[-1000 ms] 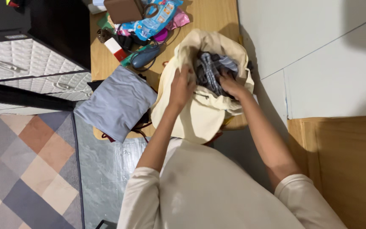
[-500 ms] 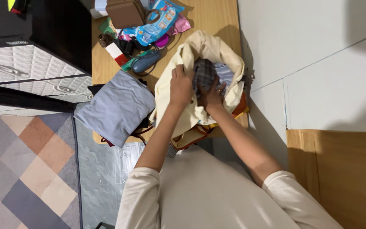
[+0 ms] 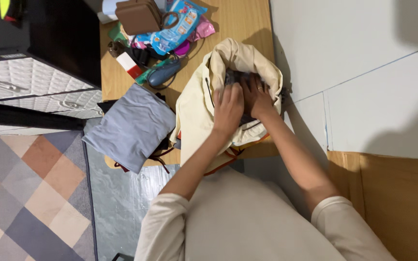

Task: The person folds several pieces of clothing on a table and places them into a backpack. They handle a maroon top, a light blue shirt, and a striped shirt, folding each and arranging them inside the bag.

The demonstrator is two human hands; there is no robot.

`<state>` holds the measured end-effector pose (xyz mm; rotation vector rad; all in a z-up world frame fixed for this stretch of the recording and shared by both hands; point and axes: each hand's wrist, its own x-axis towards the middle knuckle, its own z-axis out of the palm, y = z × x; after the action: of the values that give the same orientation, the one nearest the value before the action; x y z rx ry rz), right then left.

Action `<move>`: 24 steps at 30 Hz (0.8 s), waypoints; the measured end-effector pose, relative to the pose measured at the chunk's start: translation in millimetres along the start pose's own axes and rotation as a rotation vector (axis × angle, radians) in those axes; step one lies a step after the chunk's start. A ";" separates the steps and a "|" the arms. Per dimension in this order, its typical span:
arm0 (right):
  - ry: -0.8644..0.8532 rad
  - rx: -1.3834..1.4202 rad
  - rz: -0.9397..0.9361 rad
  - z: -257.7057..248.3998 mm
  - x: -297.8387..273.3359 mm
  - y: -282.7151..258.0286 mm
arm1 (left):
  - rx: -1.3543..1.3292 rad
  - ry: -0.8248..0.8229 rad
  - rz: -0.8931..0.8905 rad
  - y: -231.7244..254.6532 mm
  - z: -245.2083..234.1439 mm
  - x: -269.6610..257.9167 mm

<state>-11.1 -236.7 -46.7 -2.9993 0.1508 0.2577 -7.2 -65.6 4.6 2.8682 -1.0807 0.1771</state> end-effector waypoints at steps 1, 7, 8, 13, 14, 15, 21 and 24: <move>-0.023 -0.028 -0.019 -7.2 0.4 -2.0 | 0.204 -0.192 0.085 -7.8 2.3 13.2; -0.559 0.173 0.236 -25.7 2.1 0.3 | 0.068 -0.357 -0.044 -82.9 21.7 33.5; -0.558 0.168 0.223 -20.9 2.9 0.5 | 0.025 -0.347 -0.042 -88.5 25.9 31.8; -0.482 0.124 0.127 -0.9 13.4 7.0 | 0.048 -0.426 -0.047 -79.8 32.0 36.9; -0.501 0.102 0.127 -0.9 15.9 8.9 | 0.034 -0.461 -0.048 -73.2 30.1 38.6; -0.523 0.084 0.127 -1.0 17.8 9.1 | -0.011 -0.419 -0.017 -64.3 28.2 35.2; -0.095 0.420 -0.045 -25.8 39.8 16.9 | -0.224 -0.732 0.126 -33.0 33.1 9.2; -0.079 0.451 -0.004 -49.4 52.3 11.5 | -0.271 -0.649 0.092 -38.4 33.5 3.5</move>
<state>46.9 -259.3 -8.9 -2.5385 0.1688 0.2953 23.5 -42.7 -29.1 2.6708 -1.1959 -0.8796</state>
